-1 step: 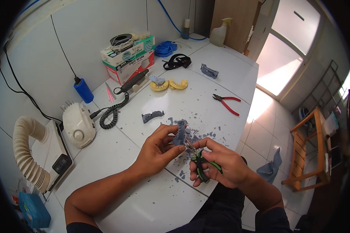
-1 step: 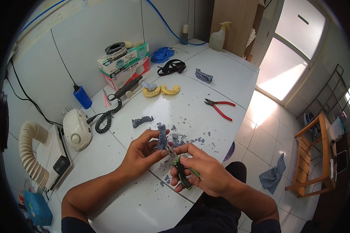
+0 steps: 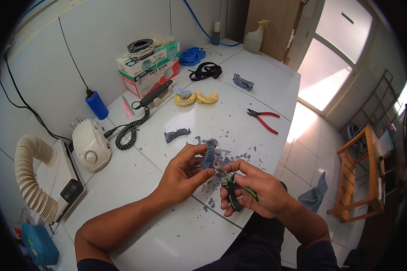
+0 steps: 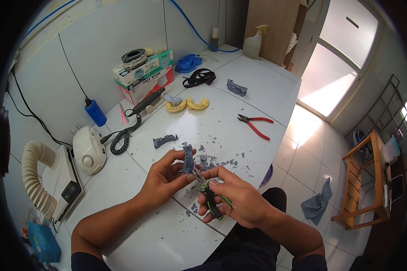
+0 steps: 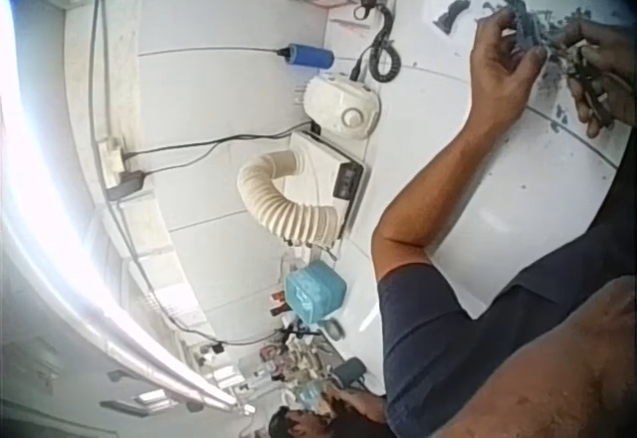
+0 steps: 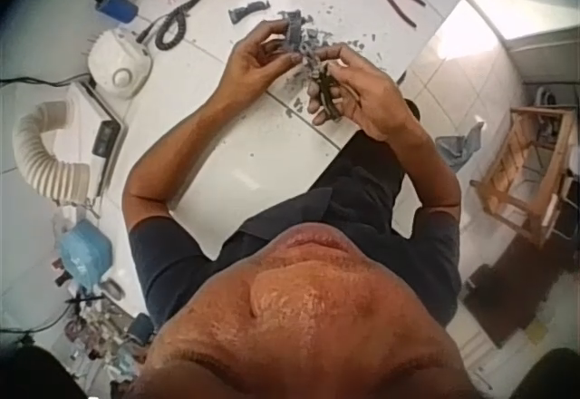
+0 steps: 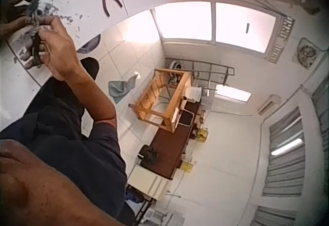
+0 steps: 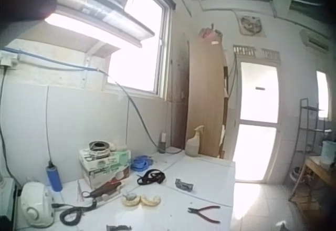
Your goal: Trimming excess material from a grey plastic dental model using pliers.
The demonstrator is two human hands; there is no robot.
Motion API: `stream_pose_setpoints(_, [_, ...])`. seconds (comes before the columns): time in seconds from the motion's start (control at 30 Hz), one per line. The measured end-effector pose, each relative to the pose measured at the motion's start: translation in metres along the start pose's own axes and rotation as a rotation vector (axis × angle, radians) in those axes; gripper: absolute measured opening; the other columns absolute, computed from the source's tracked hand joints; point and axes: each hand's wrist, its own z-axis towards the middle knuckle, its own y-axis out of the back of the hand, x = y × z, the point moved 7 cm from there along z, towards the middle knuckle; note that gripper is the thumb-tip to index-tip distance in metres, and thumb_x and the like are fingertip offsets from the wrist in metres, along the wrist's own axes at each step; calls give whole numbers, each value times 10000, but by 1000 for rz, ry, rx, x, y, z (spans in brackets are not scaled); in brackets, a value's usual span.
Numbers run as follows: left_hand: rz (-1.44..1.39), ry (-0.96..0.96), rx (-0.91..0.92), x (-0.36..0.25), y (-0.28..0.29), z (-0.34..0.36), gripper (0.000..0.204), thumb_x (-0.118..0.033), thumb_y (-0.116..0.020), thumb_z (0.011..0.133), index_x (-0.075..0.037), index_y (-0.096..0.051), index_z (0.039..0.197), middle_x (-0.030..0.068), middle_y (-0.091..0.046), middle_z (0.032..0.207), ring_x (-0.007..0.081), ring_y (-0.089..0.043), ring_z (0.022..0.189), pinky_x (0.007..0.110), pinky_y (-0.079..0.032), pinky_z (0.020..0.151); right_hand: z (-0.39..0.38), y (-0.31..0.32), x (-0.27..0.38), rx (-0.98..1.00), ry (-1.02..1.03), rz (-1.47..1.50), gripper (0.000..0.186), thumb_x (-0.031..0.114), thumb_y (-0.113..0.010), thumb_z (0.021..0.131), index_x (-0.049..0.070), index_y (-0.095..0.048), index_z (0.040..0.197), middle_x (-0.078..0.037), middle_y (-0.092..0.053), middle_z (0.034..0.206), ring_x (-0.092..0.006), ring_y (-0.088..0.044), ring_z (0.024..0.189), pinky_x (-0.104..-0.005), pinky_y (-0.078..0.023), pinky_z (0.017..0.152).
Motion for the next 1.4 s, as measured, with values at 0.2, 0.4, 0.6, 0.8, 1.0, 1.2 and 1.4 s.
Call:
stream_pose_setpoints(0.2, [-1,19,-6,2,-1,0,513,29,-676,950,-18,-497,1428,116,-474,1448,266,-583,1301,396,-531,1094,2,3,0,-4,24,-25,385,216,-366,1101,0,-345,1419,-199,-623,1078,-307,-686,964,-465,-605,839])
stream_pose_setpoints(0.4, [77,-77,-4,-2,-1,-1,504,63,-663,944,-9,-520,1422,80,-494,1289,219,-577,1279,348,-528,1075,3,5,-2,-10,3,42,379,225,-350,1109,7,-344,1418,-186,-616,1064,-301,-682,953,-456,-605,821])
stream_pose_setpoints(0.6, [215,-85,8,-10,-5,-1,501,68,-668,941,2,-550,1424,61,-490,1193,143,-574,1171,297,-533,1015,0,10,-2,0,-39,112,336,249,-365,1134,37,-395,1393,-141,-587,1038,-276,-658,919,-424,-593,787])
stream_pose_setpoints(0.8, [349,-74,-12,-7,-3,-2,519,87,-676,928,6,-555,1426,53,-474,1119,116,-569,1064,263,-540,961,2,8,2,-29,-73,53,356,227,-319,1122,11,-355,1404,-178,-593,1055,-296,-661,943,-455,-597,808])
stream_pose_setpoints(1.0, [369,-146,-47,-8,-3,-5,577,38,-737,872,-85,-629,1424,46,-499,981,136,-545,911,262,-513,813,2,11,2,-66,-143,36,291,215,-329,1124,35,-396,1343,-153,-589,1016,-262,-631,881,-434,-565,758])
stream_pose_setpoints(1.2, [513,-190,-59,-12,-5,-5,602,37,-761,838,-79,-637,1416,62,-539,922,154,-550,833,294,-476,736,4,11,-4,-94,-163,103,273,234,-411,1116,65,-436,1329,-104,-536,981,-202,-542,815,-356,-486,687])
stream_pose_setpoints(1.4, [589,-221,-67,-18,-8,-7,618,59,-743,827,-73,-630,1421,75,-540,916,179,-548,815,293,-471,731,2,6,-5,-79,-131,130,246,227,-401,1112,74,-425,1303,-93,-502,949,-188,-482,793,-338,-429,658])
